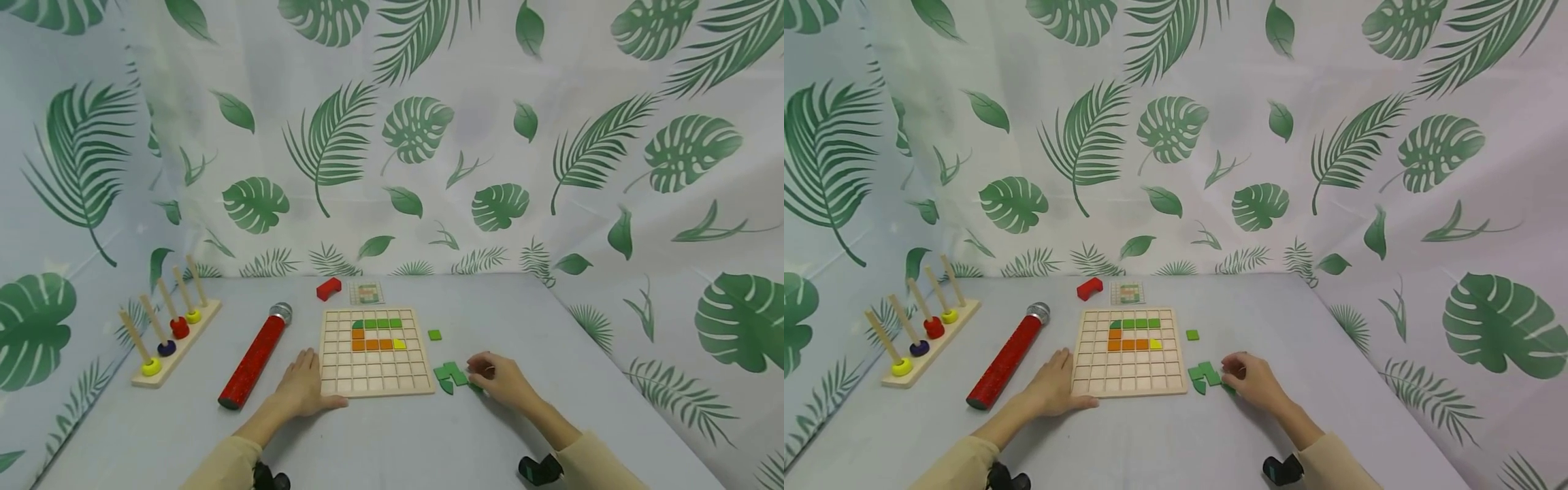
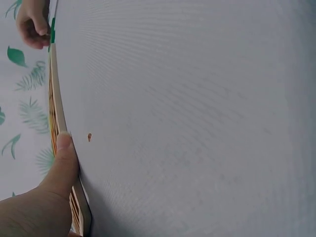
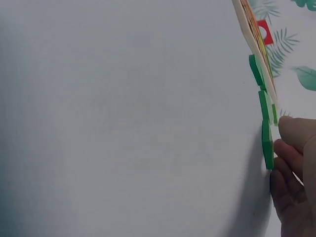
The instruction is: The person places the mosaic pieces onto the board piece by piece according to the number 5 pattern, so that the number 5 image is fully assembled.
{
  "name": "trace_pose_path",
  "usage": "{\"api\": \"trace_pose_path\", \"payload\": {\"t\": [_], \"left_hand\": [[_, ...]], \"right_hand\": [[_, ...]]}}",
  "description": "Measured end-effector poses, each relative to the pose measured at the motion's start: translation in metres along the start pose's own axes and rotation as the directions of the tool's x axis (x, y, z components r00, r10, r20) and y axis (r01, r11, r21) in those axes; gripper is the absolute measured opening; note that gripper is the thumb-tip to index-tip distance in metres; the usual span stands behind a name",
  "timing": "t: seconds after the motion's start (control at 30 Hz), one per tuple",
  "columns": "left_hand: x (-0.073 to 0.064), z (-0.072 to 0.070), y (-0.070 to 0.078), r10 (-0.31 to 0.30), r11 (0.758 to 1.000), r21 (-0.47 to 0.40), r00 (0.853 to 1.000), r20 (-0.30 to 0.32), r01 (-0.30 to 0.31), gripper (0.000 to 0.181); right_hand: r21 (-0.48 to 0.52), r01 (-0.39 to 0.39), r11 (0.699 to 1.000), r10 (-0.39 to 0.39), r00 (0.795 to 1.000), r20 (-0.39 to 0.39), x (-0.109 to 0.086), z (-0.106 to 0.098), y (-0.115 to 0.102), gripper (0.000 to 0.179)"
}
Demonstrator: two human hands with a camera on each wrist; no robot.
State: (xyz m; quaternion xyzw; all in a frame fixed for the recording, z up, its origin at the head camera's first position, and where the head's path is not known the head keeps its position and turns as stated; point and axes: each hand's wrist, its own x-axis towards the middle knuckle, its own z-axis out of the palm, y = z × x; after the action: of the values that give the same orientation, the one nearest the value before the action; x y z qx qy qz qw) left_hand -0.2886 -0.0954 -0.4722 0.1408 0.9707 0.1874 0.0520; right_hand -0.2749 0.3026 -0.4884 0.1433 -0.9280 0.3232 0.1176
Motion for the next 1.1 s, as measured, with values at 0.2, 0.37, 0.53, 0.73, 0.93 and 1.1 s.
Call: {"api": "trace_pose_path", "payload": {"t": [0.2,0.37,0.53,0.73,0.93,1.1], "left_hand": [[-0.001,0.002,-0.001,0.005,1.000,0.004,1.000,-0.001,-0.005,0.112],[-0.001,0.003,-0.002,0.008,1.000,0.001,1.000,0.000,-0.008,0.113],[-0.003,0.001,-0.002,0.005,1.000,0.004,1.000,-0.001,-0.005,0.113],[-0.004,0.000,-0.002,0.012,1.000,0.001,1.000,-0.007,-0.012,0.113],[-0.002,0.001,-0.002,0.011,1.000,0.007,1.000,-0.007,-0.011,0.113],[0.000,0.000,0.000,0.017,1.000,0.003,1.000,-0.001,-0.017,0.113]], "right_hand": [[-0.004,0.015,1.000,-0.015,1.000,-0.027,-0.017,-0.005,-0.003,0.026],[-0.036,-0.030,0.999,0.029,0.999,-0.027,-0.024,-0.003,-0.007,0.033],[-0.046,-0.039,0.998,0.037,0.998,-0.049,-0.024,0.001,-0.008,0.035],[-0.033,-0.069,0.997,0.067,0.997,-0.047,-0.021,0.001,-0.012,0.032],[0.003,-0.106,0.994,0.106,0.994,-0.012,-0.018,-0.004,-0.012,0.028],[0.038,-0.083,0.996,0.084,0.996,-0.023,-0.009,-0.007,-0.015,0.029]]}}
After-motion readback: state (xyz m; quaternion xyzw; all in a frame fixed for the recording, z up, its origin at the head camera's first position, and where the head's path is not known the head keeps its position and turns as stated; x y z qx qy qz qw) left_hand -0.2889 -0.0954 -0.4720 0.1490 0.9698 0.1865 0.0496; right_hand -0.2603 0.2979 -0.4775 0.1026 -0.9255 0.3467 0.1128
